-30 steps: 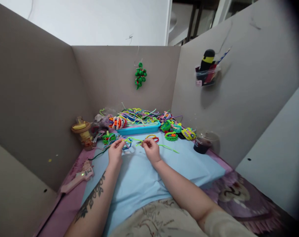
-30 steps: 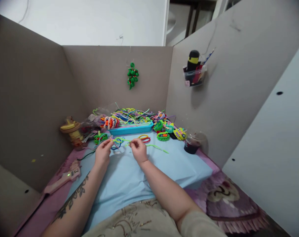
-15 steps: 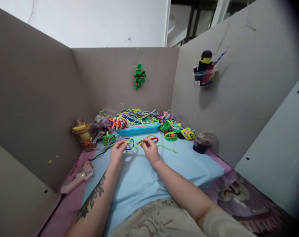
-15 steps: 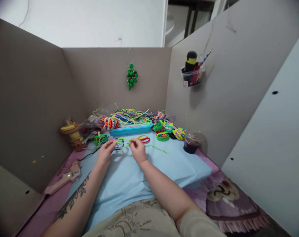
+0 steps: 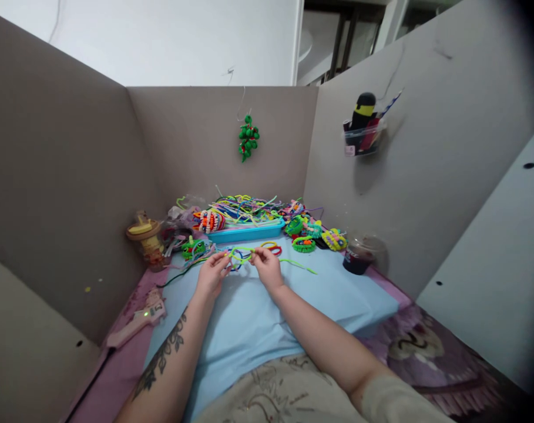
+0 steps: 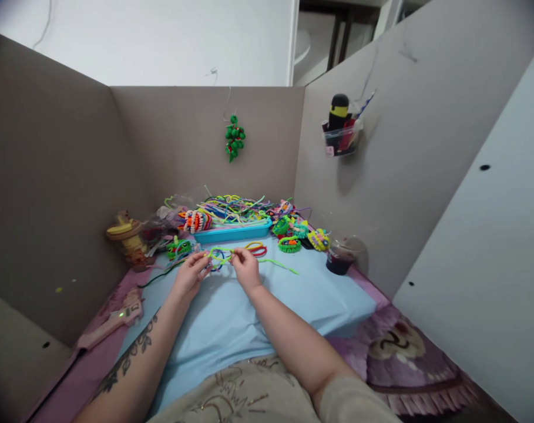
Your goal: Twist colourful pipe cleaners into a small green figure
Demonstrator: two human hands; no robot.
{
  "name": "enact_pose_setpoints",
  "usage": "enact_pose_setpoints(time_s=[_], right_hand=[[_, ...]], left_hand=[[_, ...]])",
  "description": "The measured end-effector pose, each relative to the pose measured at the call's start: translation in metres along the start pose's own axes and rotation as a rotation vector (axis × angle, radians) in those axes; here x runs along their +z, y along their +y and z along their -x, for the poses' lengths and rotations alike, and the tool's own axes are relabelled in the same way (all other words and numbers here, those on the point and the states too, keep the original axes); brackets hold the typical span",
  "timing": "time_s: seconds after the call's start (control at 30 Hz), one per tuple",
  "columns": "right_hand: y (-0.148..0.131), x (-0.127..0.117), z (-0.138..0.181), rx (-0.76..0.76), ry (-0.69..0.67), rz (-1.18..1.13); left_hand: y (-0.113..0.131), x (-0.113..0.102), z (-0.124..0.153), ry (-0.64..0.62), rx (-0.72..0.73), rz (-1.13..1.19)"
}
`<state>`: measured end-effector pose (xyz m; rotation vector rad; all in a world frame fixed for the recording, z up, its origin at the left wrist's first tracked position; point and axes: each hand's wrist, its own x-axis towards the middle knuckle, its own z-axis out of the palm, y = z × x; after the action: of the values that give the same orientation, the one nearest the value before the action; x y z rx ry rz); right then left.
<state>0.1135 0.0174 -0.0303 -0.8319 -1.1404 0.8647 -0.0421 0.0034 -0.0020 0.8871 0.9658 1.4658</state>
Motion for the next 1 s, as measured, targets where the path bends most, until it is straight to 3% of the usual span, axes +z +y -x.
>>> enact_pose_setpoints(time_s=[0.3,0.67,0.8,1.0], right_hand=[[-0.004,-0.002,-0.003,0.005,0.130,-0.052],[-0.001,0.002,0.000,0.081,-0.076,-0.096],[-0.001,0.004,0.002,0.017,-0.105,-0.057],[0.003,0.004,0.010,-0.126,-0.180,0.207]], left_hand=[[-0.001,0.002,0.002,-0.061,-0.054,0.072],[-0.001,0.000,0.002,-0.138,-0.114,0.134],[-0.004,0.001,0.003,-0.183,-0.145,0.114],[-0.006,0.001,0.001,-0.202,-0.151,0.110]])
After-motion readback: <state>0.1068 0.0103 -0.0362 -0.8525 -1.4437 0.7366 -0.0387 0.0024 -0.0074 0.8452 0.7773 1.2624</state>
